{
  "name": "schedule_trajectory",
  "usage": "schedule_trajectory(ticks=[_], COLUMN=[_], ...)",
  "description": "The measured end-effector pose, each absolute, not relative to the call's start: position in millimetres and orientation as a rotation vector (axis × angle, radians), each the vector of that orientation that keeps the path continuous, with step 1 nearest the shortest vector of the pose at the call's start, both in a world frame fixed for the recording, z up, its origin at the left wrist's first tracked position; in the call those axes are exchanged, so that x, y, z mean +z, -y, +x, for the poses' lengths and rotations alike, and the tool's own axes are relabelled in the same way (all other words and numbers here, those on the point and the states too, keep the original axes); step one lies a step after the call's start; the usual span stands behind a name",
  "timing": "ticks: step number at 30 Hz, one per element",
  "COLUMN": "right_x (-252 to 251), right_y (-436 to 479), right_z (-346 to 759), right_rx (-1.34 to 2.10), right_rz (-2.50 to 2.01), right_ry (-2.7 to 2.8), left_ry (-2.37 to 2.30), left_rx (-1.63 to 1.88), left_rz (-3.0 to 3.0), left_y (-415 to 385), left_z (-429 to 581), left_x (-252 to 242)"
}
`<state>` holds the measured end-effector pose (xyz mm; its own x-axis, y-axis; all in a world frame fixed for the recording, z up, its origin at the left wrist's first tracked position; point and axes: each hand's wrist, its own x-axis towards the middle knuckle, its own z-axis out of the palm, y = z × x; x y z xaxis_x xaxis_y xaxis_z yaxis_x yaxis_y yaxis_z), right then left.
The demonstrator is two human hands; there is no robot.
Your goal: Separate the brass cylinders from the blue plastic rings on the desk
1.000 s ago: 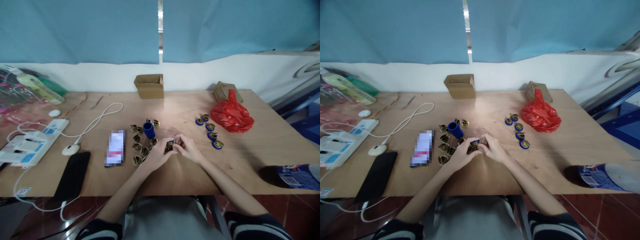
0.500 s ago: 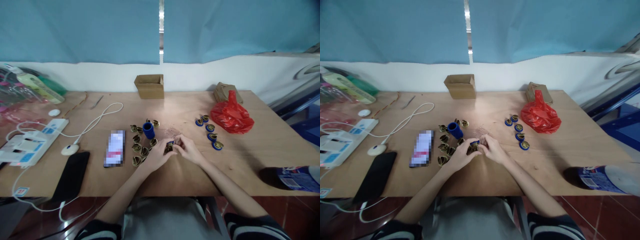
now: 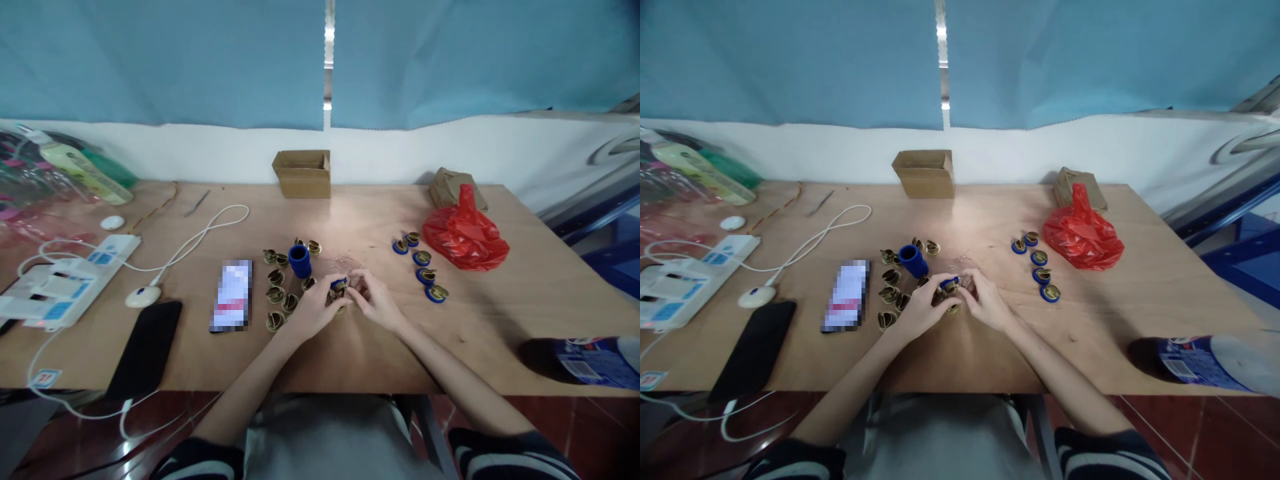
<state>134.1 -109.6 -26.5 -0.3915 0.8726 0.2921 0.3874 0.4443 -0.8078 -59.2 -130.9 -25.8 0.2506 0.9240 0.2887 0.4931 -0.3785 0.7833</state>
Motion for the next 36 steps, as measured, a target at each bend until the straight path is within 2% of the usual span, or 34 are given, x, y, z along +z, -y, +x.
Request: schedule_trajectory(ticks=[36], right_x=[-26.3], right_y=[109.9], right_z=[135.6], right_rx=[0.786], right_rz=[-1.048], right_ry=[2.022], left_ry=[-1.263], left_rx=[1.023], left_rz=[2.011], left_y=[130.6], left_z=[-58.4], left_x=[-30.9])
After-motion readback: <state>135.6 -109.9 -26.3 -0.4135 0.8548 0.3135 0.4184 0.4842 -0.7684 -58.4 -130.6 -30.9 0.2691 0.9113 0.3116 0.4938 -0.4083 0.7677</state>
